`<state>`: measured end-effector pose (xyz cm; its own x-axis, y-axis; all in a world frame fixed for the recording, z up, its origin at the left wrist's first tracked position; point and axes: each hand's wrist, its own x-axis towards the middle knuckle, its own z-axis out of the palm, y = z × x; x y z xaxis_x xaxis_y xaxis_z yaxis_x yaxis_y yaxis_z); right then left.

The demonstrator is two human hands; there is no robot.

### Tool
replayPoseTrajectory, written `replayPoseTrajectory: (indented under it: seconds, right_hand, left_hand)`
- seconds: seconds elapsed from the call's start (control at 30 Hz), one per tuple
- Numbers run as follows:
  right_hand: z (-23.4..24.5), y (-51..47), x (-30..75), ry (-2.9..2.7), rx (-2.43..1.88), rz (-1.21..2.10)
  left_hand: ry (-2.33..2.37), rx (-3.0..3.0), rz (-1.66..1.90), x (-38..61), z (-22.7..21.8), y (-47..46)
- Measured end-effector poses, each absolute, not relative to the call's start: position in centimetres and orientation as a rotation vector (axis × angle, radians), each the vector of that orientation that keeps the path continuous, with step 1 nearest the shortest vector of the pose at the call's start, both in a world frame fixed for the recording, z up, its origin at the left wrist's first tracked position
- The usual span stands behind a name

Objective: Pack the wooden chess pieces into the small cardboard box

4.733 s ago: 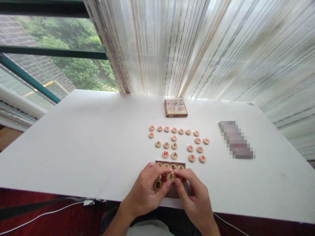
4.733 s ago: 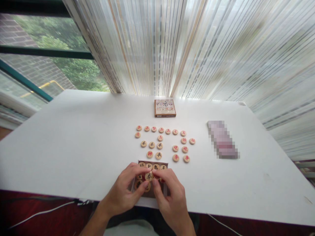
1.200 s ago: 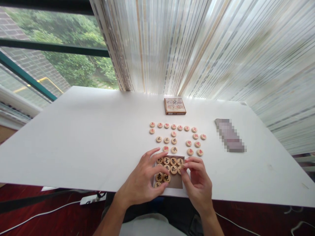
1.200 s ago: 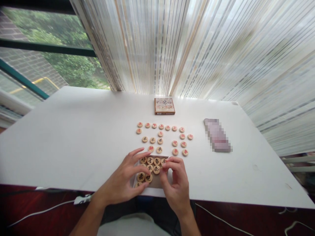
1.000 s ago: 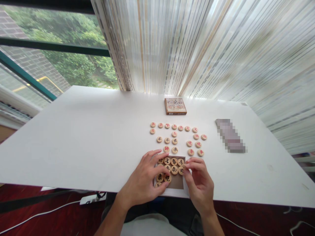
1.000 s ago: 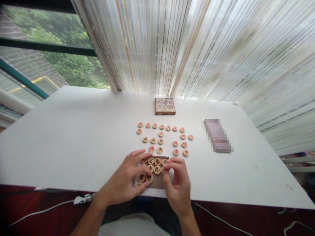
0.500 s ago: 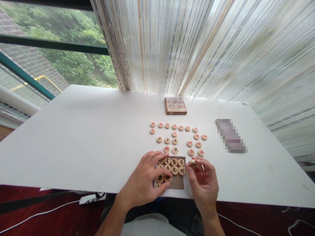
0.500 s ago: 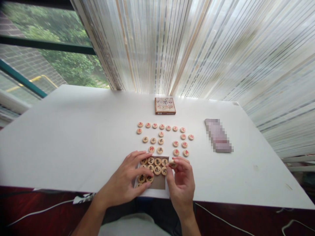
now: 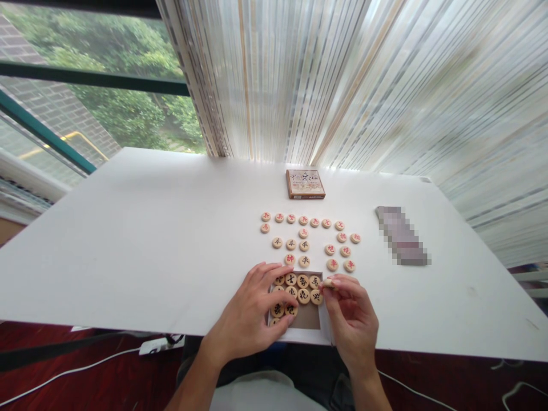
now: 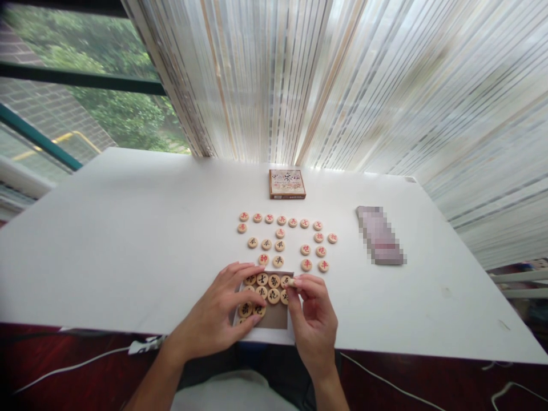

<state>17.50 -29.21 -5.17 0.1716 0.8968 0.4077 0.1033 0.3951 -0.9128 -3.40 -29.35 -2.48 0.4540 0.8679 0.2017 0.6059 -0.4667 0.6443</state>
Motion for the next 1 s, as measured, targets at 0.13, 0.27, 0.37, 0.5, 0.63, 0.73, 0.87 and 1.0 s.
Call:
replayPoseTrajectory:
  seconds: [0.13, 0.27, 0.37, 0.5, 0.63, 0.73, 0.87, 1.0]
  right_hand:
    - [-5.2, -29.2, 17.5, -1.282, -1.012, 0.741]
    - [-5.0, -29.4, 17.6, -1.250, -1.037, 0.762]
    - [-4.6, -30.1, 17.8, -1.251, -1.032, 0.795]
    - [-4.1, -31.4, 18.3, -1.330, -1.014, 0.864]
    - [-4.0, -32.5, 18.8, -1.465, -1.046, 0.898]
    - [-3.6, -32.8, 19.0, -1.601, -1.116, 0.836]
    - [-2.9, -32.6, 18.6, -1.792, -1.201, 0.756]
    - [-2.8, -32.5, 18.1, -1.939, -1.239, 0.656]
  left_hand:
    - [1.228, 2.225, 0.714, -3.4, -2.5, -29.3]
    - [1.232, 2.231, 0.718, -3.5, -2.4, -29.3]
    - [1.227, 2.230, 0.717, -3.5, -2.4, -29.3]
    - [1.221, 2.230, 0.709, -3.6, -2.4, -29.4]
    - [1.218, 2.228, 0.718, -3.6, -2.3, -29.4]
    - [1.214, 2.230, 0.727, -3.6, -2.3, -29.3]
    - [1.209, 2.224, 0.740, -3.6, -2.4, -29.2]
    - [1.205, 2.213, 0.751, -3.6, -2.4, -29.2]
